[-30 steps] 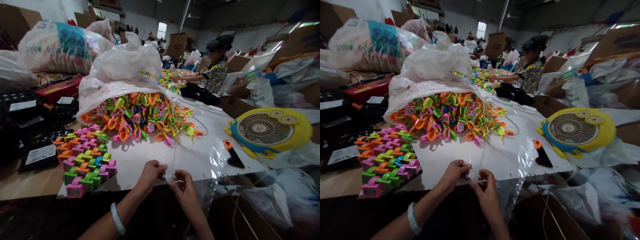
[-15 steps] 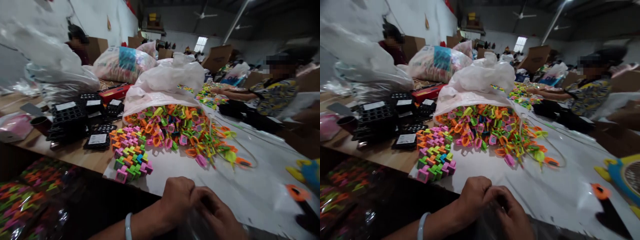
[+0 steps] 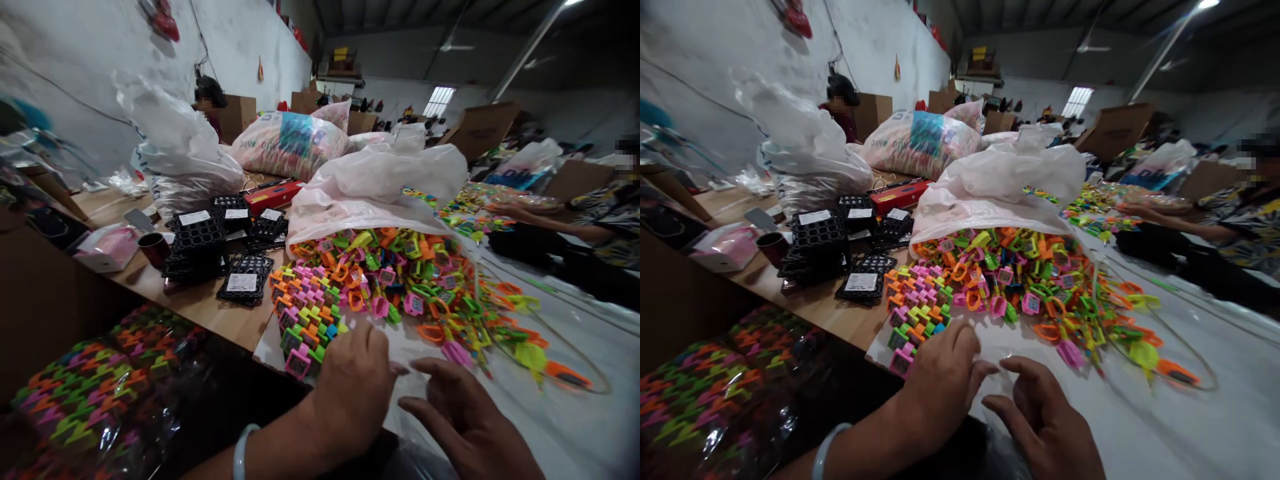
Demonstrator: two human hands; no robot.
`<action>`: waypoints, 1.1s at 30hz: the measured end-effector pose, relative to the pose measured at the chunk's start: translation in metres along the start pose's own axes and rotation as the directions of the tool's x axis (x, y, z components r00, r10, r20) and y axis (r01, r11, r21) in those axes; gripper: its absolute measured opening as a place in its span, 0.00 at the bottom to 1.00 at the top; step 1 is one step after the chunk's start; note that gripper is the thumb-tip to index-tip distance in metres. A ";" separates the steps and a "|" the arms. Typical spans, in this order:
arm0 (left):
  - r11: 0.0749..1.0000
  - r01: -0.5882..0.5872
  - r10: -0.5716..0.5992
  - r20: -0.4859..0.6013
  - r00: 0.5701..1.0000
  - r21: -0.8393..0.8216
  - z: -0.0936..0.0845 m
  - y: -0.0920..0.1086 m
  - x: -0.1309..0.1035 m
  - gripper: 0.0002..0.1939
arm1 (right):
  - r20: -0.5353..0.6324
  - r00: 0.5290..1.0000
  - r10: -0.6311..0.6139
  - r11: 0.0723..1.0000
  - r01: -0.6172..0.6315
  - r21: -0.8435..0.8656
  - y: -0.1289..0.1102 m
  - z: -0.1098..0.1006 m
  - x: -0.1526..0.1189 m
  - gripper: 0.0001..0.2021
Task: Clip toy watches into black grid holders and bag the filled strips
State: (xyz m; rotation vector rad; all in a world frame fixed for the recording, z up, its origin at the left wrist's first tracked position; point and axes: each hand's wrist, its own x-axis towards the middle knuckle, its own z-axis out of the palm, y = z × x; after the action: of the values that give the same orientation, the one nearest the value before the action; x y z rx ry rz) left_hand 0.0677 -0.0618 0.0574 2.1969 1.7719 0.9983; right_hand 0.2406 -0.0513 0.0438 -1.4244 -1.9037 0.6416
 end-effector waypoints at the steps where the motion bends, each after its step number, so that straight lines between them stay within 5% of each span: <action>1: 1.000 -0.030 0.030 -0.013 0.999 0.008 -0.006 -0.005 0.006 0.07 | 0.054 0.998 -0.033 0.999 0.034 -0.024 -0.003 0.002 0.006 0.23; 4: 0.990 -0.143 0.143 -0.016 0.990 -0.014 -0.023 -0.022 0.023 0.10 | 0.065 0.987 -0.149 0.969 0.159 -0.189 -0.002 0.005 0.034 0.23; 9: 0.999 -0.035 0.034 -0.233 0.972 0.001 -0.067 -0.069 0.048 0.10 | 0.001 0.957 -0.290 0.772 0.234 -0.590 -0.007 0.004 0.120 0.14; 13: 0.963 0.186 -0.070 -0.480 0.874 0.197 -0.114 -0.123 0.080 0.06 | -0.015 0.969 -0.246 0.672 0.160 -0.723 -0.050 0.020 0.213 0.13; 15: 0.917 0.287 -0.088 -0.561 0.823 0.277 -0.136 -0.150 0.101 0.07 | -0.013 0.960 -0.280 0.719 0.201 -0.665 -0.080 0.036 0.257 0.13; 18: 0.886 0.358 -0.046 -0.712 0.701 0.295 -0.153 -0.189 0.124 0.13 | -0.203 0.894 -0.400 0.852 0.281 -0.442 -0.116 0.072 0.306 0.17; 20: 0.896 0.353 -0.010 -0.781 0.625 0.271 -0.144 -0.215 0.125 0.17 | -0.282 0.822 -0.496 0.862 0.426 -0.276 -0.121 0.103 0.323 0.21; 21: 0.903 0.343 -0.013 -0.780 0.625 0.259 -0.132 -0.227 0.121 0.19 | -0.282 0.787 -0.549 0.836 0.508 -0.209 -0.116 0.120 0.326 0.22; 24: 0.918 0.335 -0.159 -0.578 0.800 0.211 -0.080 -0.256 0.089 0.22 | -0.147 0.700 -0.699 0.714 0.694 -0.093 -0.075 0.166 0.315 0.23; 26: 0.918 0.360 -0.250 -0.462 0.851 0.166 -0.044 -0.265 0.061 0.22 | 0.028 0.662 -0.749 0.661 0.749 -0.052 -0.037 0.183 0.297 0.23; 29: 0.926 0.355 -0.275 -0.411 0.869 0.132 -0.006 -0.256 0.022 0.20 | 0.123 0.699 -0.705 0.701 0.713 -0.035 0.007 0.181 0.265 0.23; 33: 0.935 0.342 -0.351 -0.370 0.860 -0.092 0.014 -0.224 -0.011 0.20 | 0.174 0.726 -0.666 0.739 0.674 0.014 0.030 0.152 0.225 0.20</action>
State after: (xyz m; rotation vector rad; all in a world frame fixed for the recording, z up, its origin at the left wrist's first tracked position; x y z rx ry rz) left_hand -0.1077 -0.0030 -0.0695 1.6530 2.1997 1.4111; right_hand 0.1035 0.1736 -0.0292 -0.6071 -2.3819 0.3555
